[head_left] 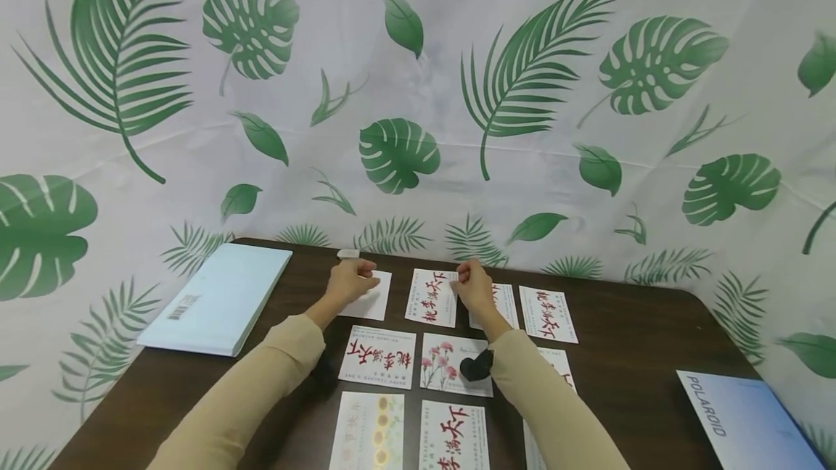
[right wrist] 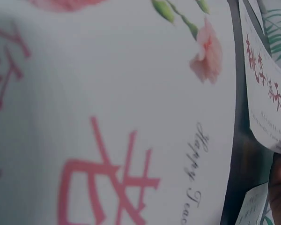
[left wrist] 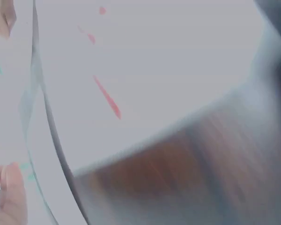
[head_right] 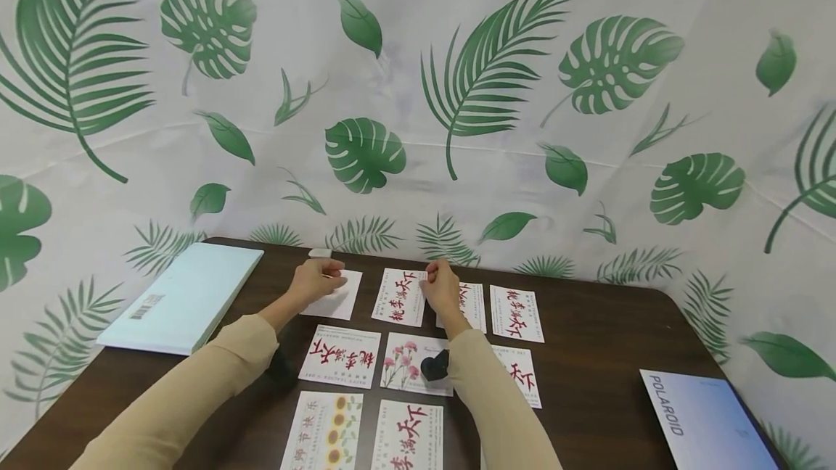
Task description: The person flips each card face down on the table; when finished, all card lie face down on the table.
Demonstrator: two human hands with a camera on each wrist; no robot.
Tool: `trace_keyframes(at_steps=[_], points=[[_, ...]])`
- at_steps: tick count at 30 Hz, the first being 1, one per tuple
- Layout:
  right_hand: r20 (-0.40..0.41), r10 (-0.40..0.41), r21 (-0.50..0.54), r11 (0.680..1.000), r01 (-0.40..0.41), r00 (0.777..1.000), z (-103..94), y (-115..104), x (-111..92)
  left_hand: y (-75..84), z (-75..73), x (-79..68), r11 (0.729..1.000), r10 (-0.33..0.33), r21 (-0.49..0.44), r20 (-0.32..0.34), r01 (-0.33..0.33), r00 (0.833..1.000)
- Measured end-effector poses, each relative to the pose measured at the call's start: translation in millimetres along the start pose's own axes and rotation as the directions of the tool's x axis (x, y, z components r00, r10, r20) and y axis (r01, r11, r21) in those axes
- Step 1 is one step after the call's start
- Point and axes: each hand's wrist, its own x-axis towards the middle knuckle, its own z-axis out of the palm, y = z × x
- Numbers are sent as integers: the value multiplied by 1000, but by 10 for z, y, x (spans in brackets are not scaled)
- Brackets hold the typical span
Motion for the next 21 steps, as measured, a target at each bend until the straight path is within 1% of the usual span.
trace_keyframes(at_steps=[2, 3, 5, 6, 10, 13, 17, 21], points=[[-7, -25, 27, 999, 25, 1000, -3, -9, 8, 94, 104, 15, 993, -28, -113, 55, 35, 998], [-8, -33, 44, 998, 33, 999, -4, -13, 10, 136, 158, 23, 987, -41, -154, 79, 53, 996], [-5, -47, 74, 996, 48, 999, -4, -24, 13, 196, 265, 41, 978, -56, -193, 106, 76, 993], [-1, -54, 88, 995, 54, 999, -2, -29, 12, 216, 318, 53, 977, -61, -199, 108, 82, 992], [25, -41, 152, 988, 37, 999, 9, -40, 0, 234, 498, 112, 969, -103, -217, 73, 117, 992], [42, -18, 182, 983, 10, 999, 14, -31, -19, 218, 583, 152, 954, -144, -261, 29, 146, 989], [36, 36, 228, 973, -43, 999, 0, -15, -54, 230, 617, 181, 931, -180, -322, -2, 170, 984], [-16, 111, 303, 948, -101, 994, -32, -57, -97, 283, 594, 222, 918, -185, -355, 4, 174, 983]])
